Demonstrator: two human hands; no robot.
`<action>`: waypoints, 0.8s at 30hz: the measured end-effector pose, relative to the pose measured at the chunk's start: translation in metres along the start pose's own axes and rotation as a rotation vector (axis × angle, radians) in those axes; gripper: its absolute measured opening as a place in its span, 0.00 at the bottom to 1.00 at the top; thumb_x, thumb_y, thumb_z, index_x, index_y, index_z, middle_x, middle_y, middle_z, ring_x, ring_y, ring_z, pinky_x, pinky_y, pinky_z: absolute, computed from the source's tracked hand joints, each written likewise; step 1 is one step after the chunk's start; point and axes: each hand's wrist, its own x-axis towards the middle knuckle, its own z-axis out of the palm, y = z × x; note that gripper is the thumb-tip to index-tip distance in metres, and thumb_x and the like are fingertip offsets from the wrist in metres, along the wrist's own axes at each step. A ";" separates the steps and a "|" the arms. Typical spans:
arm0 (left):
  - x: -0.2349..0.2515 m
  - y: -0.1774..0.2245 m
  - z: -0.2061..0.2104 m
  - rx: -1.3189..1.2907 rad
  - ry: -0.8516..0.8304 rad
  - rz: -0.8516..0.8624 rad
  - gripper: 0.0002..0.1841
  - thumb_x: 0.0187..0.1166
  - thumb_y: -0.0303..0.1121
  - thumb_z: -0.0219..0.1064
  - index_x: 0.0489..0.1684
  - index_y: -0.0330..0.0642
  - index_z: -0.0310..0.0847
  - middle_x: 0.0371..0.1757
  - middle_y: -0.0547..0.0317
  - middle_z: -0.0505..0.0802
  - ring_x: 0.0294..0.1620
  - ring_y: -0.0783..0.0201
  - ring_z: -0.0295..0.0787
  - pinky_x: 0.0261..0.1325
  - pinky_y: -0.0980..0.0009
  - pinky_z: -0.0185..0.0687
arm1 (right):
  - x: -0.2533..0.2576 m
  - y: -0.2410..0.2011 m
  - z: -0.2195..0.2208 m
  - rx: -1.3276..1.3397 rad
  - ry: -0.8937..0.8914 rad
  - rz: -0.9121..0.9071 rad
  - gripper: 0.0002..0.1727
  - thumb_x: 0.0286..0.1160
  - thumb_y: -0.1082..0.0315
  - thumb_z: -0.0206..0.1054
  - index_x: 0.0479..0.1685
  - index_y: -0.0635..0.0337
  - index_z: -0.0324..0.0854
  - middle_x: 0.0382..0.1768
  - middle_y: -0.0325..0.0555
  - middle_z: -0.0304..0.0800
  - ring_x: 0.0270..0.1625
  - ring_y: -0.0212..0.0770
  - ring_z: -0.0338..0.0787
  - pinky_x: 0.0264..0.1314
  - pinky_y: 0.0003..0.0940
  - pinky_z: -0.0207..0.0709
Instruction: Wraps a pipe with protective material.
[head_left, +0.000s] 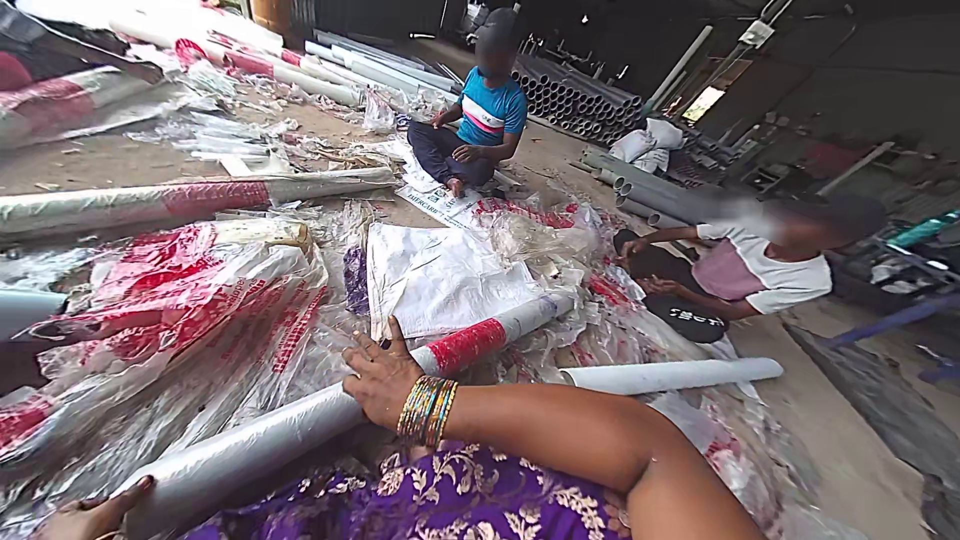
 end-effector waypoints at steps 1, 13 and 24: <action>0.003 -0.002 0.001 -0.019 -0.005 0.011 0.35 0.77 0.47 0.73 0.75 0.25 0.75 0.82 0.27 0.76 0.87 0.38 0.67 0.87 0.40 0.57 | 0.001 0.001 -0.002 0.021 -0.026 0.010 0.19 0.82 0.77 0.58 0.68 0.62 0.85 0.87 0.54 0.70 0.96 0.64 0.49 0.84 0.87 0.26; -0.001 -0.005 -0.010 0.043 -0.071 -0.015 0.24 0.81 0.41 0.73 0.65 0.29 0.84 0.71 0.25 0.85 0.79 0.31 0.76 0.79 0.31 0.64 | 0.008 0.049 -0.007 0.024 -0.131 0.206 0.21 0.81 0.82 0.55 0.68 0.63 0.82 0.65 0.61 0.87 0.77 0.67 0.78 0.86 0.83 0.30; -0.016 0.009 -0.030 0.186 -0.148 -0.029 0.21 0.83 0.39 0.71 0.64 0.28 0.83 0.72 0.26 0.84 0.80 0.33 0.76 0.82 0.36 0.64 | 0.030 0.124 0.119 0.225 -0.223 0.545 0.20 0.89 0.70 0.55 0.75 0.57 0.78 0.73 0.57 0.85 0.80 0.60 0.79 0.87 0.77 0.42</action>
